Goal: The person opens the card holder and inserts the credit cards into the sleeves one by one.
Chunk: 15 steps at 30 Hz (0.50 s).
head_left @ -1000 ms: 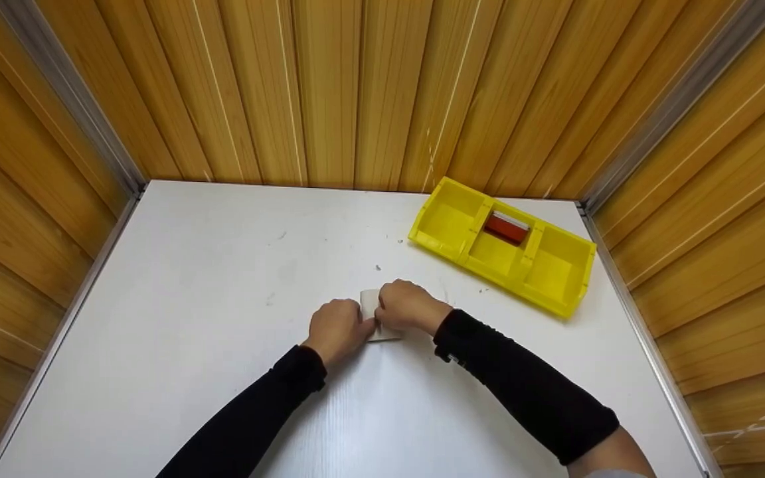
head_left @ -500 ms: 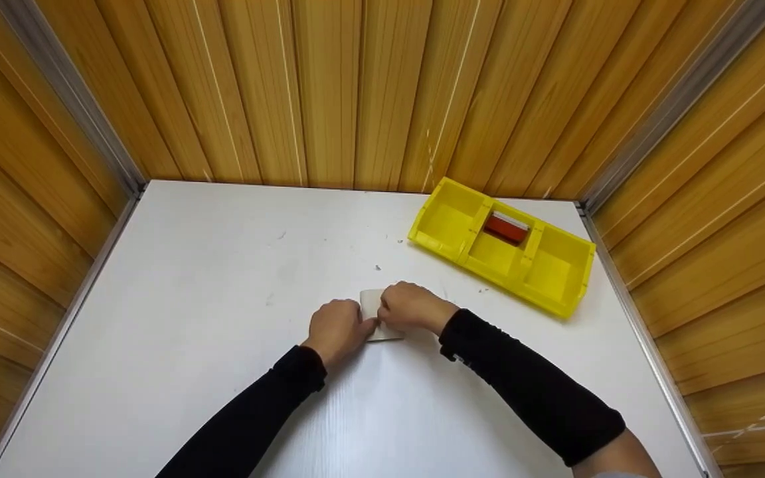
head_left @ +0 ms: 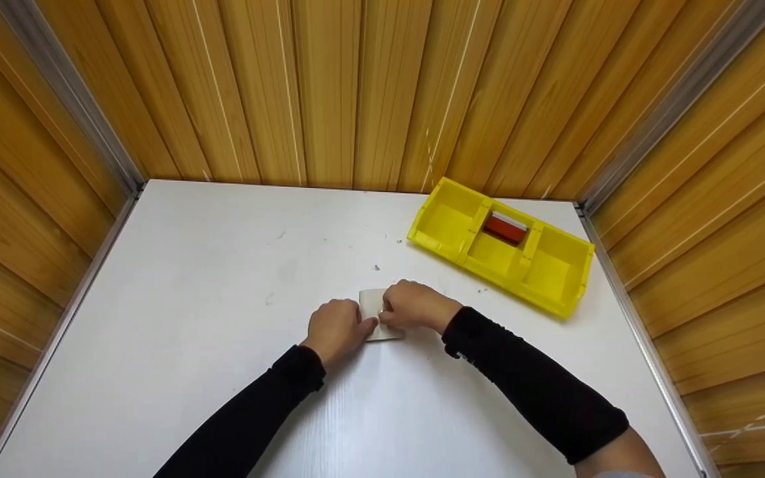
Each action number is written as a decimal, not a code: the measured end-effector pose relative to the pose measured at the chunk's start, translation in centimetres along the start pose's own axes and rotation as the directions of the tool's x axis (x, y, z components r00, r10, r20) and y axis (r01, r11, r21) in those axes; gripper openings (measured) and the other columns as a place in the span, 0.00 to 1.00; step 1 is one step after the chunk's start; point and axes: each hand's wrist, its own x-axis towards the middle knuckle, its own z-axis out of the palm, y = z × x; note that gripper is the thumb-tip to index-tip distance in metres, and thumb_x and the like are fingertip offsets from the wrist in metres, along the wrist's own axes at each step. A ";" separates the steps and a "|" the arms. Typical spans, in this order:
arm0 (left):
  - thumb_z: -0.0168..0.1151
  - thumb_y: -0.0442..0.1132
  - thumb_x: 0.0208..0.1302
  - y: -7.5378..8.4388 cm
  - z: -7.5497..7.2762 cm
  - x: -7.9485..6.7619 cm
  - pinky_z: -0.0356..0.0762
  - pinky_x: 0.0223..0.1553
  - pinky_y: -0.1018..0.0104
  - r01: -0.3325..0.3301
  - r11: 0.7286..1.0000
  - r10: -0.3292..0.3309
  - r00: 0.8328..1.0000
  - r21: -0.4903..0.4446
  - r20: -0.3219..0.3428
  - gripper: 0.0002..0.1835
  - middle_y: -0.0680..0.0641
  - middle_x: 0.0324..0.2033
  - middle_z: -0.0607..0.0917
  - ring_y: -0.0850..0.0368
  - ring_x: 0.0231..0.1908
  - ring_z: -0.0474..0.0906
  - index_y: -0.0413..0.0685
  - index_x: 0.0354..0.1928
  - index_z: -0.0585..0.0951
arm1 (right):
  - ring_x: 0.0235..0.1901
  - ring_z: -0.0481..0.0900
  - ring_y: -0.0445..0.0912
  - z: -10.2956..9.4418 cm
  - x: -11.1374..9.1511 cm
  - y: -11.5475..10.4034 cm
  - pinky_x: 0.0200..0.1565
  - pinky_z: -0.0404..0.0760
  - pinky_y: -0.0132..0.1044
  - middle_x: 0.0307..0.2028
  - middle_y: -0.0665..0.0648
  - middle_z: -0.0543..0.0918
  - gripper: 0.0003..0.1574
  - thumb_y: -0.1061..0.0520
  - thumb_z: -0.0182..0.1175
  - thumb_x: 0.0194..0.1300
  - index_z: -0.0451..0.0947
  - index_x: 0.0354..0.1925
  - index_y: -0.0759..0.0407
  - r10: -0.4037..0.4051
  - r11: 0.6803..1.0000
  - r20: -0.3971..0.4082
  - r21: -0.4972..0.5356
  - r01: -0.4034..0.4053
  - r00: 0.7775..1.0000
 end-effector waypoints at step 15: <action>0.74 0.54 0.69 0.2 0.0 0.0 0.64 0.25 0.60 0.007 1.000 -0.008 1.000 -0.011 -0.008 0.24 0.53 0.20 0.75 0.55 0.24 0.70 0.52 0.20 0.76 | 0.23 0.66 0.45 -0.3 0.2 -0.6 0.30 0.68 0.40 0.20 0.48 0.65 0.24 0.54 0.58 0.76 0.69 0.20 0.50 -0.026 0.997 0.044 -0.070 0.029 0.999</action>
